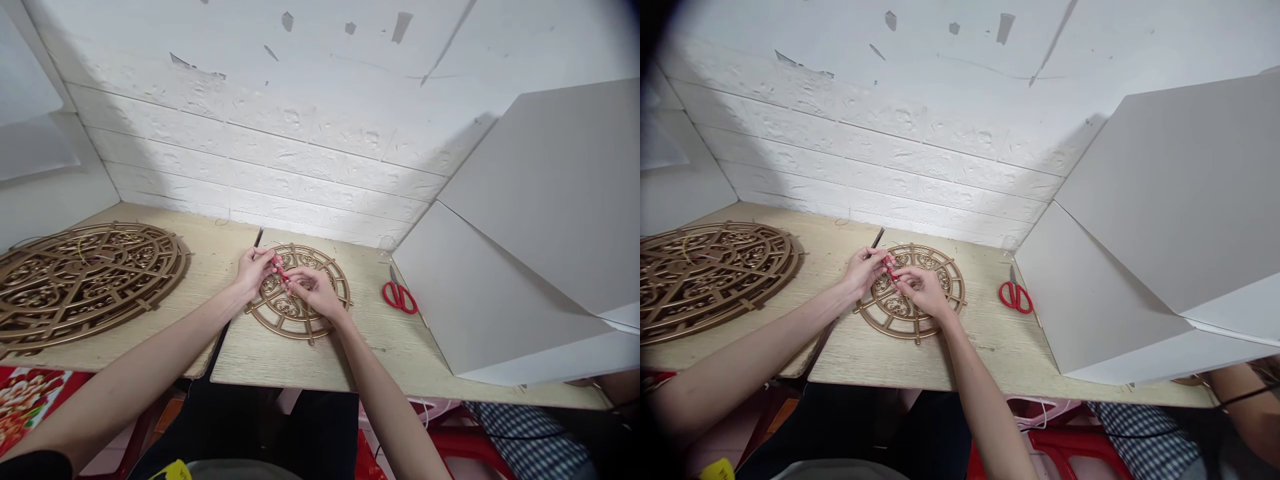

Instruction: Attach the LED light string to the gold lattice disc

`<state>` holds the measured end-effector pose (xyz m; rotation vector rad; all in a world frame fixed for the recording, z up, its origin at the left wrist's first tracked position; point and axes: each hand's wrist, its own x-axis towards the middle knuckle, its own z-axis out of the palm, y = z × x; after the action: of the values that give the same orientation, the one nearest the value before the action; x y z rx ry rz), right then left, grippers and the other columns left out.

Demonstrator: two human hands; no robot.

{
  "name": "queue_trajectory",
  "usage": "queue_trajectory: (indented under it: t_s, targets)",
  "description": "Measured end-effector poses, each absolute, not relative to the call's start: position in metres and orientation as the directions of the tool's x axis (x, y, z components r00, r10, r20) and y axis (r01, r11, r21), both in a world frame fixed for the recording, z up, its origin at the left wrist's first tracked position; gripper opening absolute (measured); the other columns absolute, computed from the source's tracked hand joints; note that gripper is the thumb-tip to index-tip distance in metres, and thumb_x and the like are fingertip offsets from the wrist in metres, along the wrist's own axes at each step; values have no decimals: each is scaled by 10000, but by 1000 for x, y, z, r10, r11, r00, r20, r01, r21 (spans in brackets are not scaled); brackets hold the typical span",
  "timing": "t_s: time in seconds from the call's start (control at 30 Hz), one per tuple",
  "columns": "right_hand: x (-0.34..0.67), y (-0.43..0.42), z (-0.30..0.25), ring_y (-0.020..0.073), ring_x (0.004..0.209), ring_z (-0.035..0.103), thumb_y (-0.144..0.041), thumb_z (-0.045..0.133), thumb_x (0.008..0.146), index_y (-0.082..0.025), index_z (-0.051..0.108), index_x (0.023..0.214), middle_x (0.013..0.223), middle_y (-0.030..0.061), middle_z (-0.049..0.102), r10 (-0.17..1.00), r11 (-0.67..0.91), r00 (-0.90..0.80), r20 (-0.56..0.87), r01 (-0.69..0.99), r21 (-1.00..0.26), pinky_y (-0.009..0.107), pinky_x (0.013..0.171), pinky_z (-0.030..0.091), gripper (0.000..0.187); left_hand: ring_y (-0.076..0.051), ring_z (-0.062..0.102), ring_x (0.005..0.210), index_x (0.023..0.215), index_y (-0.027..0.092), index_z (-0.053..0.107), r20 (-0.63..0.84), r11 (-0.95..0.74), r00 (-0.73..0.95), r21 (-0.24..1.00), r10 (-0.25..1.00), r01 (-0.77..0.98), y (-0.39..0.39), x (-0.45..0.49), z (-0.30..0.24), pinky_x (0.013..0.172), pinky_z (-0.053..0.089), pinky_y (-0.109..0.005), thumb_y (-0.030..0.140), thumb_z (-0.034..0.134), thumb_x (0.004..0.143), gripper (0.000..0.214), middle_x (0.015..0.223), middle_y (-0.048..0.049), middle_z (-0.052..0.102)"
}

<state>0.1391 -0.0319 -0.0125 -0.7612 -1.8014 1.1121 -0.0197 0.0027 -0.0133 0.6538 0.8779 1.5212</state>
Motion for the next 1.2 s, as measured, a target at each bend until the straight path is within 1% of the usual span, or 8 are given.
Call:
queue_trajectory:
  t_s: [0.13, 0.27, 0.47, 0.6, 0.67, 0.8, 1.03, 1.2]
  targets:
    - [139, -31, -14, 135, 607, 632, -278, 632, 769, -156, 617, 972, 751, 35, 672, 835, 395, -445, 322, 80, -915, 262, 614, 519, 238, -139, 650, 566, 733, 145, 474, -46, -45, -153, 838, 987, -543, 3, -19, -15, 456, 456, -168, 146, 730, 651, 270, 658, -54, 662]
    - [140, -30, -17, 128, 604, 613, -238, 592, 757, -150, 613, 946, 686, 8, 635, 831, 434, -432, 350, 109, -894, 251, 612, 499, 210, -142, 650, 574, 743, 149, 471, -18, -71, -158, 840, 987, -538, 2, -18, -18, 464, 461, -177, 162, 726, 647, 272, 676, -54, 664]
    - [142, -26, -20, 129, 618, 555, -178, 592, 714, -152, 629, 773, 678, -4, 606, 765, 614, -433, 477, 264, -744, 231, 607, 443, 75, -122, 625, 531, 725, 155, 464, 8, -88, -159, 857, 987, -507, 6, -19, -22, 436, 436, -163, 195, 734, 639, 287, 618, -20, 642]
    - [143, -25, -22, 137, 634, 568, -200, 602, 742, -148, 646, 781, 709, 6, 633, 752, 636, -444, 488, 293, -714, 235, 618, 445, 79, -127, 625, 536, 722, 158, 458, 13, -88, -146, 851, 989, -518, 6, -19, -20, 422, 418, -155, 207, 754, 620, 317, 613, -18, 634]
    - [143, -25, -22, 139, 637, 586, -212, 598, 762, -150, 663, 839, 724, 14, 651, 760, 618, -444, 475, 267, -739, 243, 627, 463, 118, -128, 627, 539, 731, 157, 464, -17, -66, -150, 846, 989, -530, 5, -19, -18, 429, 421, -156, 188, 746, 629, 302, 619, -21, 636]
    - [142, -28, -19, 140, 634, 618, -242, 587, 798, -153, 655, 965, 742, 27, 668, 790, 525, -461, 405, 168, -834, 253, 625, 499, 201, -134, 641, 568, 737, 154, 471, -63, -27, -144, 834, 988, -550, 4, -20, -15, 453, 437, -164, 149, 725, 645, 270, 652, -39, 651]
    - [140, -33, -13, 131, 625, 624, -271, 583, 809, -161, 624, 961, 751, 31, 662, 804, 482, -460, 377, 131, -866, 252, 620, 505, 191, -138, 645, 580, 734, 154, 463, -54, -38, -150, 833, 987, -552, 3, -21, -16, 471, 450, -173, 132, 701, 654, 253, 664, -48, 661]
    - [137, -29, -17, 132, 653, 625, -350, 619, 801, -167, 574, 978, 759, 25, 653, 844, 375, -426, 327, 31, -927, 244, 615, 499, 259, -134, 641, 584, 718, 150, 463, -56, -57, -182, 824, 982, -563, 0, -20, -13, 494, 463, -182, 135, 714, 649, 261, 652, -46, 652]
